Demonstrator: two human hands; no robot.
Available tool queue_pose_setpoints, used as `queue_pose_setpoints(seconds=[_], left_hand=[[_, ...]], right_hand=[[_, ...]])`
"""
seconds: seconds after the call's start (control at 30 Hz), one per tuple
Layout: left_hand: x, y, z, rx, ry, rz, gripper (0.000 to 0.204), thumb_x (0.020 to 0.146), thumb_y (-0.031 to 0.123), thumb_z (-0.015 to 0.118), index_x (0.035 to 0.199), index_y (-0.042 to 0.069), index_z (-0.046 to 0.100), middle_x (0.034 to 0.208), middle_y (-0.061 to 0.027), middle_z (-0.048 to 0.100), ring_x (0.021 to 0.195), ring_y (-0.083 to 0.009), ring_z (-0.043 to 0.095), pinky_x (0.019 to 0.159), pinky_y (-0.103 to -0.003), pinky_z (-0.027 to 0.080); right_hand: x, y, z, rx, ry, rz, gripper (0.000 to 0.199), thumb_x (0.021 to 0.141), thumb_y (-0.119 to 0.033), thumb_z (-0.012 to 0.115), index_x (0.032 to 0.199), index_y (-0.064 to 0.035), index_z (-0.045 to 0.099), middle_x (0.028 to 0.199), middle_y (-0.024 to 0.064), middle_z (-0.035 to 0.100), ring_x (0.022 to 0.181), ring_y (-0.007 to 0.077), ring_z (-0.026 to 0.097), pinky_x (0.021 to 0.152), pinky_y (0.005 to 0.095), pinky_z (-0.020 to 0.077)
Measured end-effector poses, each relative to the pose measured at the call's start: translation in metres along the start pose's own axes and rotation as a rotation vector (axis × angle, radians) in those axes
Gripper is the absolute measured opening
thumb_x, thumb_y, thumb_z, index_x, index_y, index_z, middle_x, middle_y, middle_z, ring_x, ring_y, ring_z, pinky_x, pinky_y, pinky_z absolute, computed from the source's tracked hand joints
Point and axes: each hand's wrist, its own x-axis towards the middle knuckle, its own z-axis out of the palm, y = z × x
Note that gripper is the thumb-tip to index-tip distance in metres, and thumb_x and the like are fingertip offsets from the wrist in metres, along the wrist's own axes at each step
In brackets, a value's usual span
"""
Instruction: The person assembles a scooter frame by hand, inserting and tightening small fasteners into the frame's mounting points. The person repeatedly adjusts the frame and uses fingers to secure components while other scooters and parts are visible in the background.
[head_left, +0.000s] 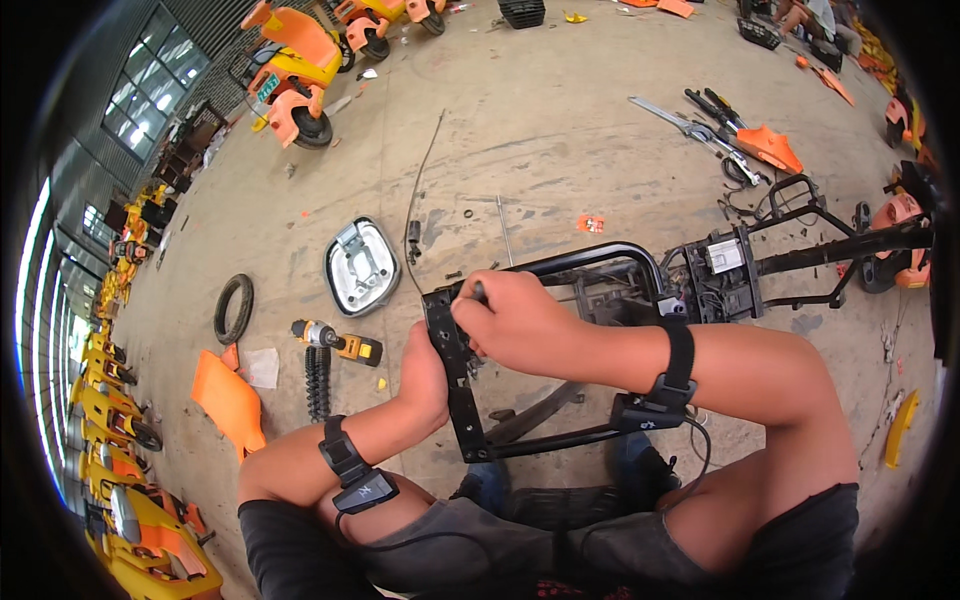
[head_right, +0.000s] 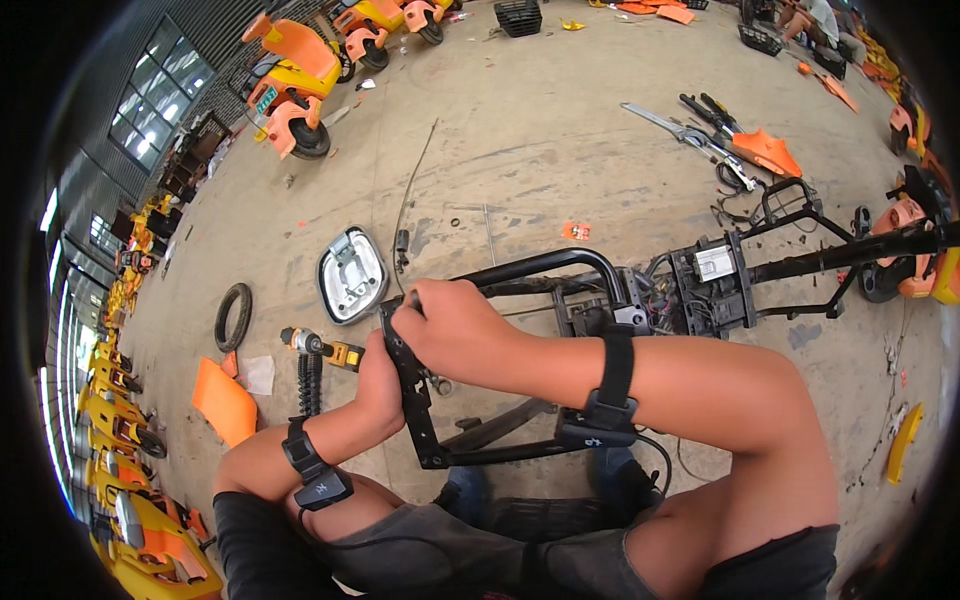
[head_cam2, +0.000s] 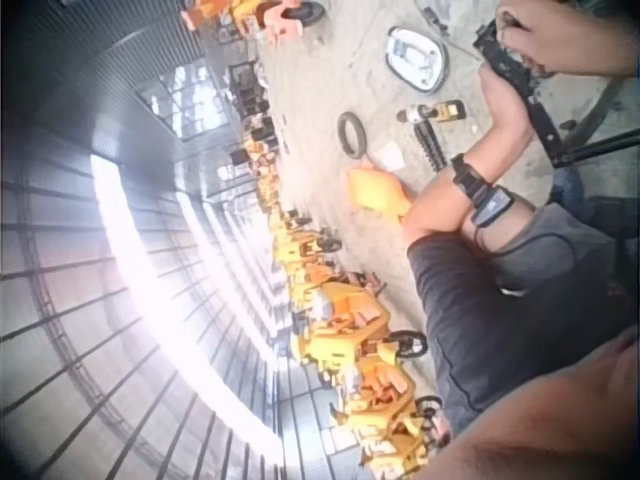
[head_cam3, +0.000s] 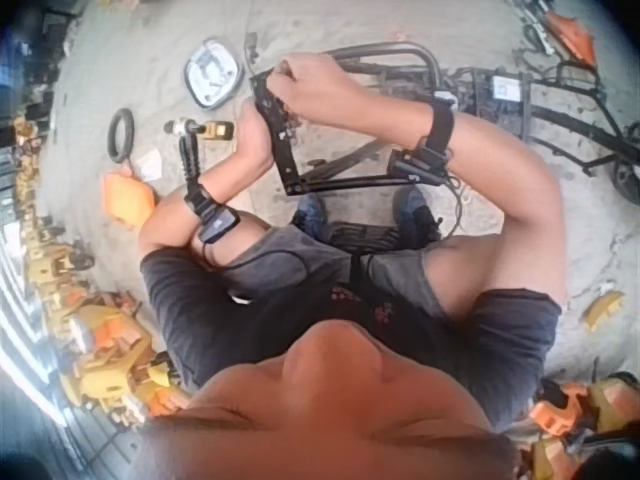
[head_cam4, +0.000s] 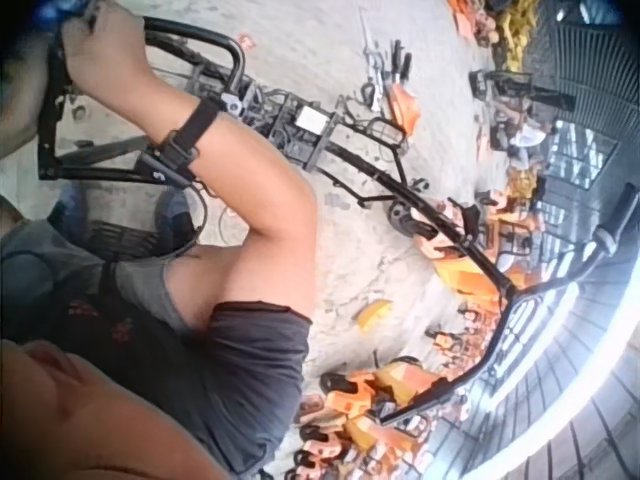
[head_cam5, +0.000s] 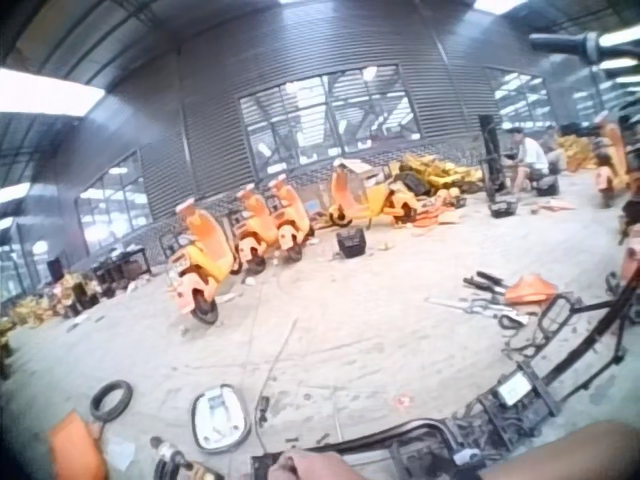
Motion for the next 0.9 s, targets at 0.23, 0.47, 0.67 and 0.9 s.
queue_pose_setpoints(seconds=[0.23,0.47,0.67,0.9], left_hand=[[0.006,-0.01,-0.004,-0.1,0.063,-0.002,0.039,0.1,0.034,0.025,0.094,0.009,0.054,0.086,-0.006,0.061,0.08,-0.0178,0.063,0.074,-0.034,0.054],[0.015,-0.019,-0.014,0.011,0.133,-0.005,0.048,0.097,0.042,0.028,0.103,0.009,0.063,0.085,-0.0042,0.059,0.074,-0.0177,0.056,0.069,-0.033,0.048],[0.016,-0.02,-0.015,0.024,0.129,0.016,0.049,0.098,0.041,0.028,0.103,0.007,0.063,0.086,-0.0039,0.059,0.074,-0.0162,0.054,0.071,-0.029,0.046],[0.013,-0.017,-0.007,-0.004,0.188,0.022,0.044,0.098,0.039,0.03,0.096,0.009,0.063,0.077,0.0,0.055,0.065,-0.0123,0.049,0.059,-0.028,0.04]], right_hand=[[-0.024,0.021,0.007,-0.281,-0.082,-0.544,0.015,0.088,-0.016,0.06,0.086,-0.0006,0.061,0.074,0.0154,0.061,0.066,0.0351,0.06,0.059,0.0402,0.0479],[-0.063,0.035,0.004,-0.546,-0.239,-0.774,0.014,0.077,-0.012,0.065,0.081,-0.0027,0.056,0.077,0.0098,0.052,0.073,0.0272,0.057,0.059,0.036,0.0497],[-0.078,0.054,-0.001,-0.836,-0.331,-0.975,0.024,0.07,-0.014,0.06,0.089,0.0008,0.06,0.079,0.0058,0.052,0.082,0.0214,0.055,0.059,0.0272,0.0487],[-0.082,0.057,-0.004,-1.031,-0.297,-1.082,0.028,0.072,-0.017,0.058,0.092,0.0023,0.063,0.08,0.0055,0.054,0.083,0.0217,0.056,0.058,0.0247,0.0454]])
